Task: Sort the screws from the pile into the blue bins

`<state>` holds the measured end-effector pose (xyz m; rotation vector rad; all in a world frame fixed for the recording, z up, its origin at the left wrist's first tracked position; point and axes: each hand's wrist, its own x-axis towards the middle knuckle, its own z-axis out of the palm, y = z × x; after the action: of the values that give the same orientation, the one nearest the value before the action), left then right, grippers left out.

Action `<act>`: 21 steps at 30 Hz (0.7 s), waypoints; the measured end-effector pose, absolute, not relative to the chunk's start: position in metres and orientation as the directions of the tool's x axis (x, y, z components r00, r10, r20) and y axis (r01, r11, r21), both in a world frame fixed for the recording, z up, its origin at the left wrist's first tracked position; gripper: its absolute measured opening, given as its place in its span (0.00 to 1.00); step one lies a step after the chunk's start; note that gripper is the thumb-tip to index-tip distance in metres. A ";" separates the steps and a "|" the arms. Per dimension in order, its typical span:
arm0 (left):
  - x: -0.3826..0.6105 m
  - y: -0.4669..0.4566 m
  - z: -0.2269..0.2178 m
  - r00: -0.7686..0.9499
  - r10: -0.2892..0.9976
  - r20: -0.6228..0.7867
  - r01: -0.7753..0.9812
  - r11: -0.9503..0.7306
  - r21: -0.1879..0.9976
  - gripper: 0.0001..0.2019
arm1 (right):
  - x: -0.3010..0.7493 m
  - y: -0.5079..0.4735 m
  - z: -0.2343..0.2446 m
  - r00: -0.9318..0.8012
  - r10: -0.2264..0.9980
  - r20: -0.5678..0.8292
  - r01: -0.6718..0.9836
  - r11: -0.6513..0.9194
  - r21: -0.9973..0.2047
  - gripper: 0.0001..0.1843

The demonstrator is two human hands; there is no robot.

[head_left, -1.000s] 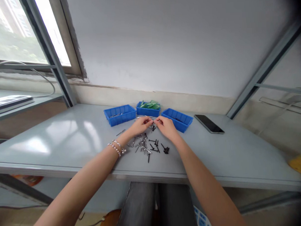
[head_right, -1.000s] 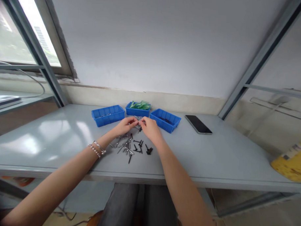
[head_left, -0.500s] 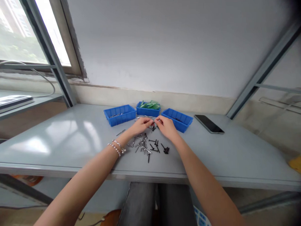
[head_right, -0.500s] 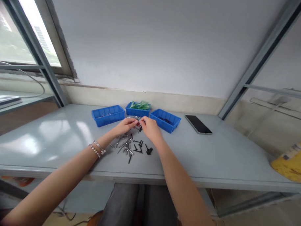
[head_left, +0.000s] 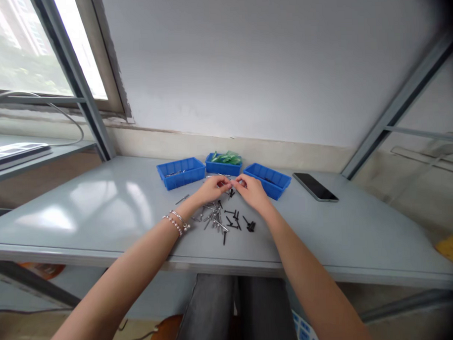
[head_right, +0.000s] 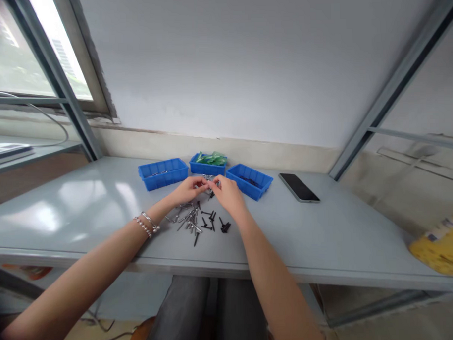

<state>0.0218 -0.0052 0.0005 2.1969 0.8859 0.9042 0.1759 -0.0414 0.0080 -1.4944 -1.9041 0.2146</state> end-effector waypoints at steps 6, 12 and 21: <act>0.021 -0.006 0.000 0.539 0.744 0.395 0.371 -0.631 0.681 0.08 | 0.176 -0.041 0.008 -0.097 0.913 0.397 0.792 0.313 -0.524 0.12; 0.021 -0.006 0.000 0.521 0.743 0.420 0.440 -0.655 0.614 0.07 | 0.176 -0.043 0.012 -0.081 0.912 0.402 0.806 0.297 -0.512 0.10; 0.020 -0.003 -0.003 0.490 0.724 0.486 0.550 -0.689 0.471 0.07 | 0.208 -0.047 0.025 0.436 0.768 0.468 0.875 -0.242 -0.419 0.13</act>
<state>0.0195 -0.0030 -0.0029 2.4843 1.0852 0.9899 0.2081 -0.0473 0.0251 -2.0572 -1.3764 -0.2172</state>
